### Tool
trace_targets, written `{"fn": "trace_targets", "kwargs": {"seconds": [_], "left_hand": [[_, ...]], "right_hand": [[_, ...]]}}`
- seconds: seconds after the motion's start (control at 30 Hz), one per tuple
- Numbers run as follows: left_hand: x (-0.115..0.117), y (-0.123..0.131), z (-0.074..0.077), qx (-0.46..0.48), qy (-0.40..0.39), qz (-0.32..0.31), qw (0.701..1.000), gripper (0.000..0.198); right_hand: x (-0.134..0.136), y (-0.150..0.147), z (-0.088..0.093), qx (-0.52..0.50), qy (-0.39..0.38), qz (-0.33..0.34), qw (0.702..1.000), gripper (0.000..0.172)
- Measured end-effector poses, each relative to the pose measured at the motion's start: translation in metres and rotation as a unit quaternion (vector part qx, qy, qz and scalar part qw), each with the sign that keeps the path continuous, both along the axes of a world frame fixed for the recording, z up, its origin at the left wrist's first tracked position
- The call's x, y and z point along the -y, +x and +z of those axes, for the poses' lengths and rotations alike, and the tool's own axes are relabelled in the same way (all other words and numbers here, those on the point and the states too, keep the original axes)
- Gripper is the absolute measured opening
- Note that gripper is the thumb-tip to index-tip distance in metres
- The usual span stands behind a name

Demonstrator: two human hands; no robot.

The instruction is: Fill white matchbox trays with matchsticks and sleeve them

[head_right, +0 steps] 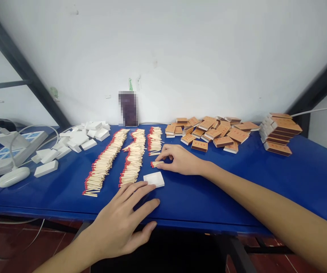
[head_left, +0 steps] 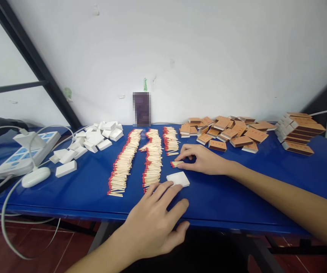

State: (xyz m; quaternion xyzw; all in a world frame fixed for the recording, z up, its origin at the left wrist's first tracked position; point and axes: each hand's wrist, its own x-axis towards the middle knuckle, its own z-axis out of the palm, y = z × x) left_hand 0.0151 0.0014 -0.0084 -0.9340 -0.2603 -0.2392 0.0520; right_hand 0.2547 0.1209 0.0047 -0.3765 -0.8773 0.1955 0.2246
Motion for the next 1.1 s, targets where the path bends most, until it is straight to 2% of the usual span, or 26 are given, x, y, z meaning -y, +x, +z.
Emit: {"fn": "trace_targets", "kwargs": {"seconds": [0.37,0.6,0.93,1.1], "left_hand": [[0.0,0.0004,0.0007,-0.002,-0.002,0.002,1.0,0.029],[0.0003,0.0,-0.0005,0.001,-0.004,0.005,1.0,0.029],[-0.0002,0.0002,-0.0007,-0.001,-0.002,0.003,1.0,0.029],[0.0009,0.0002,0.0011,0.001,0.001,0.007,1.0,0.028]], "right_hand": [[0.0014,-0.0021,0.001,-0.005,-0.017,-0.011,1.0,0.037],[0.0016,-0.0017,0.0003,-0.025,-0.021,0.009,0.999,0.033],[0.0038,-0.0019,0.0072,0.005,-0.064,-0.007,0.998,0.037],[0.008,-0.0021,0.0091,0.007,-0.053,0.001,0.999,0.034]]}}
